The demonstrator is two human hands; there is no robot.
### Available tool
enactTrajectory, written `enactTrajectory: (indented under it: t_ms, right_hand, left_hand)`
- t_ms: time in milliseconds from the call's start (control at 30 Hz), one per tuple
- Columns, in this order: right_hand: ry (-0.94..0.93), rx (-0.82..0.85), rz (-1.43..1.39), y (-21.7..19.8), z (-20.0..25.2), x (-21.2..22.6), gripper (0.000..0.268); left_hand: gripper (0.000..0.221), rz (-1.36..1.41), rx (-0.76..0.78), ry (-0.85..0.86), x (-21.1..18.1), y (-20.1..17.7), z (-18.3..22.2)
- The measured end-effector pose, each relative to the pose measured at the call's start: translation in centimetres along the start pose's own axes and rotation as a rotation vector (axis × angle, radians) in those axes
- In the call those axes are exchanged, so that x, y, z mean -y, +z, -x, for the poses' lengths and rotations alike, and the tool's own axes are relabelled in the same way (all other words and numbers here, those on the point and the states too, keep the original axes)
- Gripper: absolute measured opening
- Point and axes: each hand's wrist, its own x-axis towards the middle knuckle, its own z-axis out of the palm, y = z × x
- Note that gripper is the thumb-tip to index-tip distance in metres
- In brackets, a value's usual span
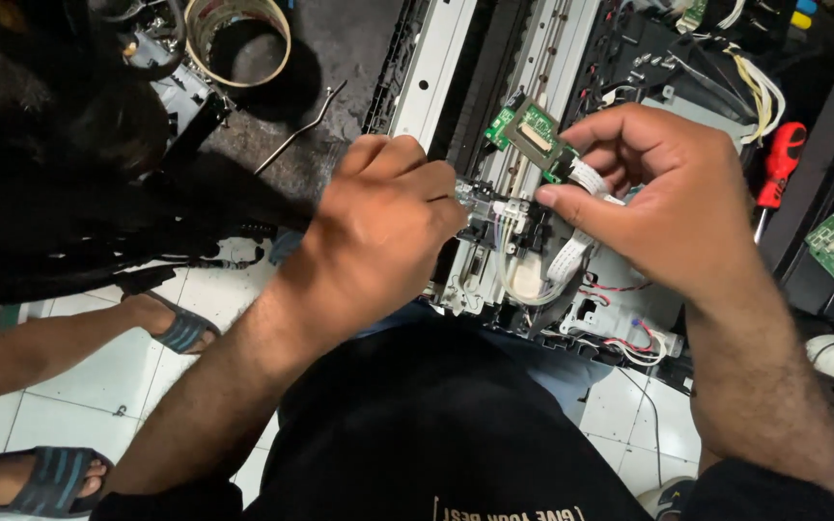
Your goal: Routing and connecting internal ribbon cables and wires inside a printer chassis.
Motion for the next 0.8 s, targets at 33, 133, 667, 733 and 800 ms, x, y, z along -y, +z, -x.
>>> enactTrajectory:
  t_ms: [33, 133, 667, 733, 800]
  right_hand:
    - [0.001, 0.008, 0.002, 0.0, 0.0, 0.1, 0.037]
    - [0.006, 0.016, 0.007, 0.2, 0.0, -0.1, 0.037]
    - [0.02, 0.043, -0.026, 0.2, 0.1, 0.7, 0.035]
    - [0.025, 0.037, -0.024, 0.1, 0.1, 0.6, 0.035]
    - [0.029, 0.031, -0.024, 0.0, 0.1, 0.5, 0.036]
  left_hand:
    - [0.017, -0.006, -0.032, -0.019, -0.1, 0.1, -0.1]
    - [0.015, -0.029, -0.068, -0.05, -0.3, 0.4, -0.1]
    - [0.004, -0.099, 0.098, -0.146, -0.4, 1.3, 0.3]
    - [0.004, -0.09, 0.076, -0.14, -0.5, 1.2, 0.2]
    - [0.006, -0.083, 0.055, -0.135, -0.4, 1.3, 0.2]
